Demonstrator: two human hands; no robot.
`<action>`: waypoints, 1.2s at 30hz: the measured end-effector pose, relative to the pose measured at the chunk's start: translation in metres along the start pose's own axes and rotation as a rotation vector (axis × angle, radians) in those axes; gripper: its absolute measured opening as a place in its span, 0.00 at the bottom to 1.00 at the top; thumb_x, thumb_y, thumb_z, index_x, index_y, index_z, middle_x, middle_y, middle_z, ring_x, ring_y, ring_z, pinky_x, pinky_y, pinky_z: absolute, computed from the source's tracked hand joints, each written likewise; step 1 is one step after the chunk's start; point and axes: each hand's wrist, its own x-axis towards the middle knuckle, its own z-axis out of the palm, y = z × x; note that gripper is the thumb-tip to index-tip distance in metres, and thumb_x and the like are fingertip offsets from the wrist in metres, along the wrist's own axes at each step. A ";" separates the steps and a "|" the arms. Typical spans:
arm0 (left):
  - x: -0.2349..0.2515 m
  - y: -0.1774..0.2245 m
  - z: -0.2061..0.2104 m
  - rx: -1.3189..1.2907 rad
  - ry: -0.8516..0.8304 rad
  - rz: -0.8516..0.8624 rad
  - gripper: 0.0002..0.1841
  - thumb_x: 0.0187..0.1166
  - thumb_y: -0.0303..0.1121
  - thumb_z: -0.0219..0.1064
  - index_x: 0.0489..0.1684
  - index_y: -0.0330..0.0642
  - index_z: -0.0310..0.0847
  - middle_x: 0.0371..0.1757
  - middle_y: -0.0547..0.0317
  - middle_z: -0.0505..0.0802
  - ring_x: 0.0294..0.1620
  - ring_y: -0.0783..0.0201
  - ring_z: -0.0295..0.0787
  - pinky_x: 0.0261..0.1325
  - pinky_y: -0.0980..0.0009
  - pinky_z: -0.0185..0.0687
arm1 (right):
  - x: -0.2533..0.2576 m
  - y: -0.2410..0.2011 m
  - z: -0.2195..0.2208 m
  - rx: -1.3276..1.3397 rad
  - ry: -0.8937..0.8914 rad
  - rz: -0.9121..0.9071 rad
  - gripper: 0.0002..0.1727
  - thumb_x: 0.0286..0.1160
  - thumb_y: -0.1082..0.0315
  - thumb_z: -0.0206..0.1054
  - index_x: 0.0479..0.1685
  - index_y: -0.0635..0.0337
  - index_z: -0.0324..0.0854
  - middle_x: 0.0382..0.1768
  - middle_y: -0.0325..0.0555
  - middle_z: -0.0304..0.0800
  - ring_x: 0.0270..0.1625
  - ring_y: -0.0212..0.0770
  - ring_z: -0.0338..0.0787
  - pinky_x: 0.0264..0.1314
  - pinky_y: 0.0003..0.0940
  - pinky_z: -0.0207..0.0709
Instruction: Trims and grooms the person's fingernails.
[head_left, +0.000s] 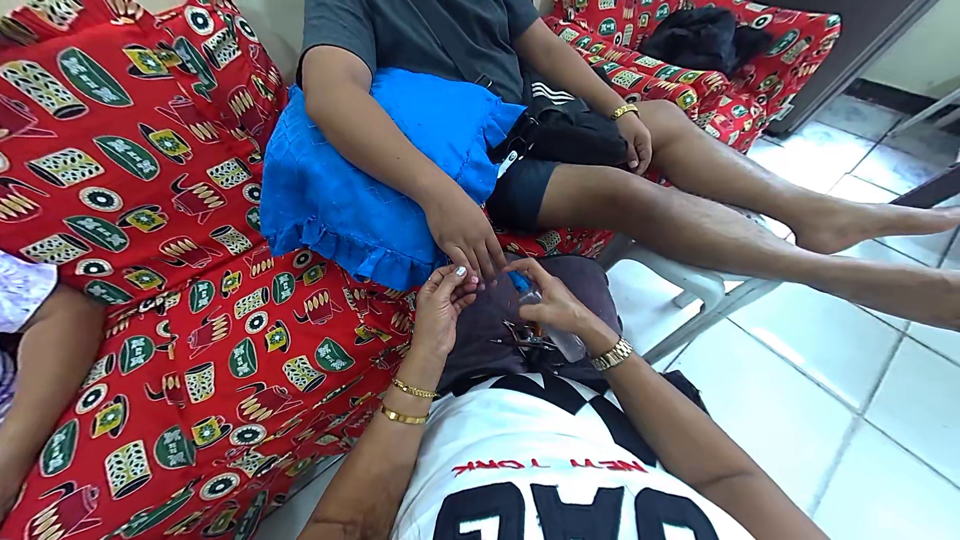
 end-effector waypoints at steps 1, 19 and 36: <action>-0.001 0.000 0.000 0.005 -0.004 0.001 0.08 0.89 0.27 0.57 0.42 0.41 0.82 0.35 0.59 0.93 0.35 0.67 0.92 0.43 0.73 0.89 | 0.002 0.003 -0.001 0.000 0.027 -0.003 0.39 0.53 0.76 0.71 0.76 0.57 0.72 0.50 0.52 0.86 0.44 0.41 0.86 0.44 0.43 0.80; -0.002 -0.002 -0.007 0.054 -0.057 -0.003 0.08 0.88 0.33 0.59 0.41 0.48 0.84 0.37 0.64 0.94 0.37 0.71 0.92 0.44 0.75 0.89 | -0.020 0.013 -0.008 -0.468 -0.158 -0.110 0.13 0.83 0.68 0.65 0.38 0.67 0.91 0.36 0.56 0.91 0.42 0.52 0.90 0.51 0.55 0.81; -0.002 0.017 0.010 -0.072 -0.082 -0.140 0.14 0.91 0.29 0.52 0.36 0.41 0.82 0.31 0.59 0.90 0.33 0.66 0.90 0.42 0.72 0.89 | 0.011 -0.022 0.042 -0.780 -0.363 0.179 0.18 0.79 0.67 0.65 0.48 0.80 0.84 0.59 0.76 0.85 0.69 0.74 0.81 0.67 0.70 0.69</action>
